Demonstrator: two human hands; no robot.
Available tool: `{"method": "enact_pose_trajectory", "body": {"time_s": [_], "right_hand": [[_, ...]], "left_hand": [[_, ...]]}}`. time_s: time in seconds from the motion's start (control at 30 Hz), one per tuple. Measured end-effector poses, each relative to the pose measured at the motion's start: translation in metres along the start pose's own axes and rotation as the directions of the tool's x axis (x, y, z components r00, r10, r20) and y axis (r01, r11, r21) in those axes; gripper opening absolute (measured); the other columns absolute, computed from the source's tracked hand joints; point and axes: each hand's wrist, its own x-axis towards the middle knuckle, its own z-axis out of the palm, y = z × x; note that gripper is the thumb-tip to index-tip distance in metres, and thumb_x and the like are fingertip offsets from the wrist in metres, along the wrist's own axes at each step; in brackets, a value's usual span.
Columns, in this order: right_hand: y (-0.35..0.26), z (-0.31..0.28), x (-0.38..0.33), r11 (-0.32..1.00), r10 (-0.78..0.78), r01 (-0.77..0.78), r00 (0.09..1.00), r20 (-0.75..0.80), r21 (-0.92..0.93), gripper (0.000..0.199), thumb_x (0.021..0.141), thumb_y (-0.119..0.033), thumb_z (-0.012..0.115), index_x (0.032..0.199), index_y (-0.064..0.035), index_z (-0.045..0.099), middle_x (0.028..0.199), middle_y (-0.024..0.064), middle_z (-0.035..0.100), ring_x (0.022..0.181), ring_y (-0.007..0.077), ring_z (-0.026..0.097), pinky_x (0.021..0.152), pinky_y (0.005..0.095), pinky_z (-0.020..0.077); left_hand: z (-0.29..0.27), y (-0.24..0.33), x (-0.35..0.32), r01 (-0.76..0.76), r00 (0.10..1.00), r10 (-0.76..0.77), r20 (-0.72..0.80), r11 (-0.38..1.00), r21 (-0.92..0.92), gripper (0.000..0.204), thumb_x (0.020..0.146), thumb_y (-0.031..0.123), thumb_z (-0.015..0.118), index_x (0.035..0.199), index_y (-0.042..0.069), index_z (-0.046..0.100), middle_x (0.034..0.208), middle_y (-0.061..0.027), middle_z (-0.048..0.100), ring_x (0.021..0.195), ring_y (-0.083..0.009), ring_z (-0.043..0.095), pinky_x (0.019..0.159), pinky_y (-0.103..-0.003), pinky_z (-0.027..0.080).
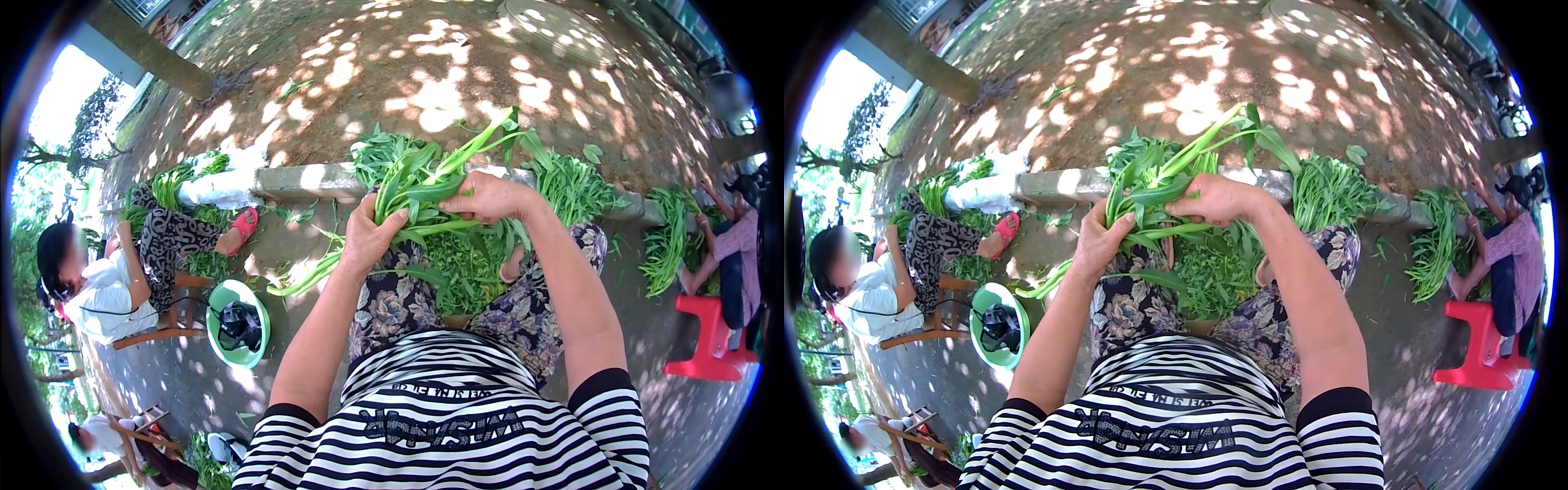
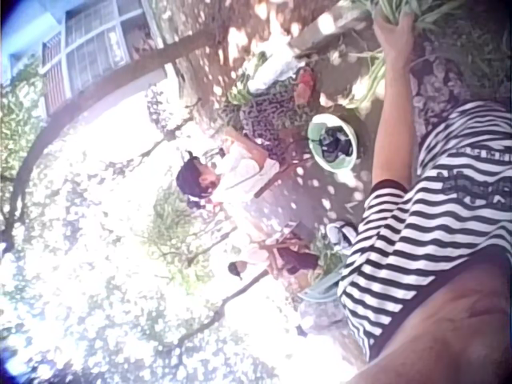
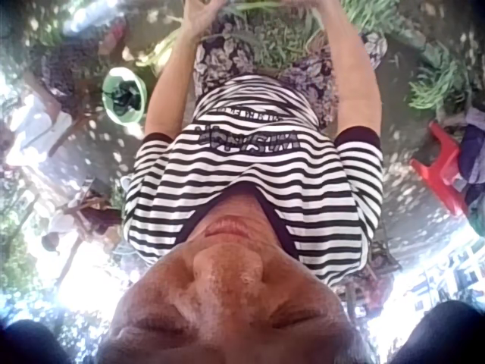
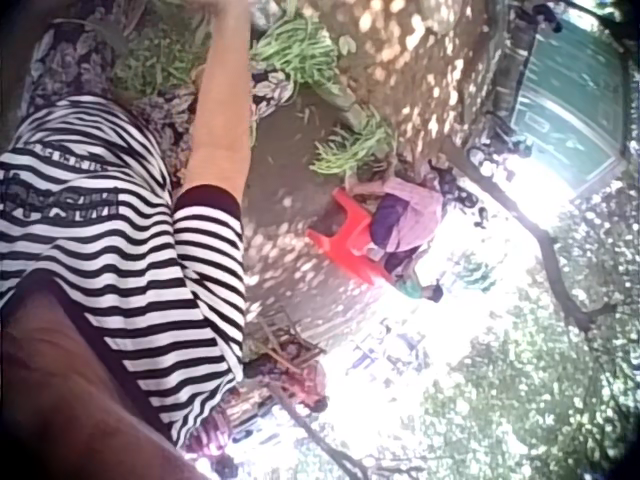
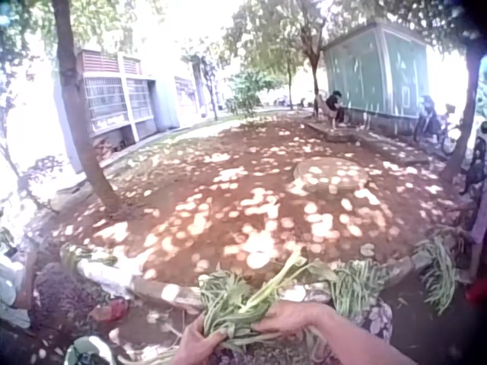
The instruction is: The person separates leaves from the stalks of several bunches of greens by hand, placing the sorted leaves onto a pile on a concrete ledge.
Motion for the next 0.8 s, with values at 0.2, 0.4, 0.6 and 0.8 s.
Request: {"method": "enact_pose_trajectory", "body": {"time_s": [0.2,0.4,0.6,0.8], "right_hand": [[-0.002,-0.011,0.004,0.999,-0.026,0.024,0.996,-0.082,-0.024,0.024,0.084,-0.029,0.061,0.078,-0.005,0.061,0.058,-0.001,0.047,0.043,0.0071,0.038,0.038,0.0235,0.0298],[-0.006,-0.014,0.001,0.981,-0.194,0.185,0.95,-0.243,-0.059,0.018,0.081,-0.022,0.062,0.088,-0.0054,0.064,0.059,-0.002,0.048,0.045,0.0063,0.039,0.041,0.0233,0.0321],[-0.009,-0.02,0.002,0.992,-0.058,0.072,0.989,-0.138,0.103,0.02,0.081,-0.02,0.062,0.097,-0.0069,0.062,0.055,-0.0045,0.043,0.044,0.006,0.035,0.041,0.0236,0.0278],[-0.007,-0.018,-0.001,0.983,0.023,-0.043,0.993,0.113,0.18,0.019,0.084,-0.015,0.058,0.099,-0.003,0.057,0.054,-0.0054,0.039,0.044,0.0042,0.032,0.039,0.0228,0.0222]], "left_hand": [[0.001,0.01,-0.003,0.036,0.999,-0.036,0.003,0.999,-0.038,0.034,0.081,0.02,0.066,0.106,-0.002,0.057,0.093,-0.0032,0.062,0.081,-0.0082,0.054,0.074,-0.024,0.045],[0.0,0.009,-0.002,0.044,0.999,-0.043,0.013,0.996,-0.075,0.035,0.081,0.018,0.066,0.108,-0.002,0.057,0.094,-0.0034,0.062,0.082,-0.0081,0.054,0.074,-0.024,0.045],[0.0,0.009,-0.002,0.049,0.999,-0.045,0.03,0.99,-0.135,0.035,0.083,0.017,0.064,0.111,-0.002,0.055,0.095,-0.0028,0.062,0.083,-0.0079,0.054,0.074,-0.024,0.045],[-0.003,0.01,-0.002,0.066,0.997,-0.057,0.06,0.986,-0.155,0.038,0.083,0.018,0.064,0.113,-0.003,0.054,0.098,-0.0033,0.061,0.085,-0.0081,0.053,0.076,-0.024,0.044]]}}
